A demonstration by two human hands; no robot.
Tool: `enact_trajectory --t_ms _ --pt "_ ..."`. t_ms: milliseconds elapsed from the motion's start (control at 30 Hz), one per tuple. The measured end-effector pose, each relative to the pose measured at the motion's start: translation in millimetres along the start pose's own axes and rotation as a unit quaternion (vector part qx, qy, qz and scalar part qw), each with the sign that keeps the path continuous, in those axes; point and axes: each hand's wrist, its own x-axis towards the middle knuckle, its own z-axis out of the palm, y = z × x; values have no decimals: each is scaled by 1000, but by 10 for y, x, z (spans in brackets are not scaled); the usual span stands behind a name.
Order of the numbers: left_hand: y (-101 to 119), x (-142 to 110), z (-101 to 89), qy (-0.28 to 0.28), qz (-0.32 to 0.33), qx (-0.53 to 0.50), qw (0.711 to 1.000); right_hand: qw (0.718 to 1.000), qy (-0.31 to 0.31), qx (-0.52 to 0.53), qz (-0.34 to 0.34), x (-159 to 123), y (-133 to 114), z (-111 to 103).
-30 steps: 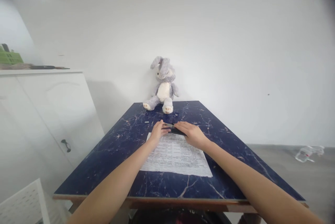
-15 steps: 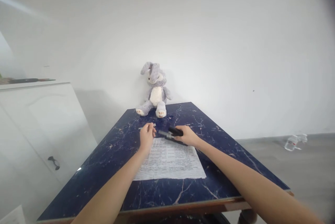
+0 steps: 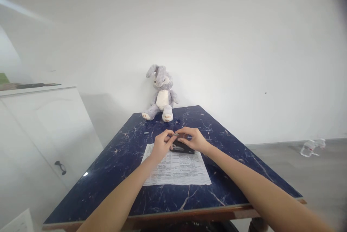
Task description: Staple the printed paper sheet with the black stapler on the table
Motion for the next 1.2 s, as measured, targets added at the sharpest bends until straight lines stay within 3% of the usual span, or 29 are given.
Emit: enact_trajectory --t_ms 100,233,333,400,467,567,633,700,833,1067,1200 --pt "-22 16 -36 -17 -1 17 1000 999 -36 14 -7 -5 -15 -4" --pt "-65 73 -70 -61 2 50 997 999 -21 -10 22 13 35 2" --pt "-189 163 -256 1 -4 153 988 995 6 -68 73 6 237 -91" --pt "-352 219 -482 57 -25 266 962 982 30 -138 125 -33 450 -220" --pt "-571 247 -724 74 -74 363 926 958 44 -221 180 -103 691 -367" --pt "-911 227 -963 41 -160 448 879 914 38 -317 250 -236 1021 -521" --pt "-1067 199 -1004 2 -222 469 855 899 17 -344 273 -306 1172 -543" --pt "-1137 183 -987 -31 -241 474 847 897 -1 -348 274 -338 1252 -519" --pt "-1096 193 -940 -41 -209 474 854 902 3 -352 248 -296 1237 -446" --pt "-929 217 -870 -22 -178 451 874 956 -15 -238 168 -132 900 -330" --pt "-745 242 -657 -3 -99 327 940 981 -64 -113 144 -69 524 -213"
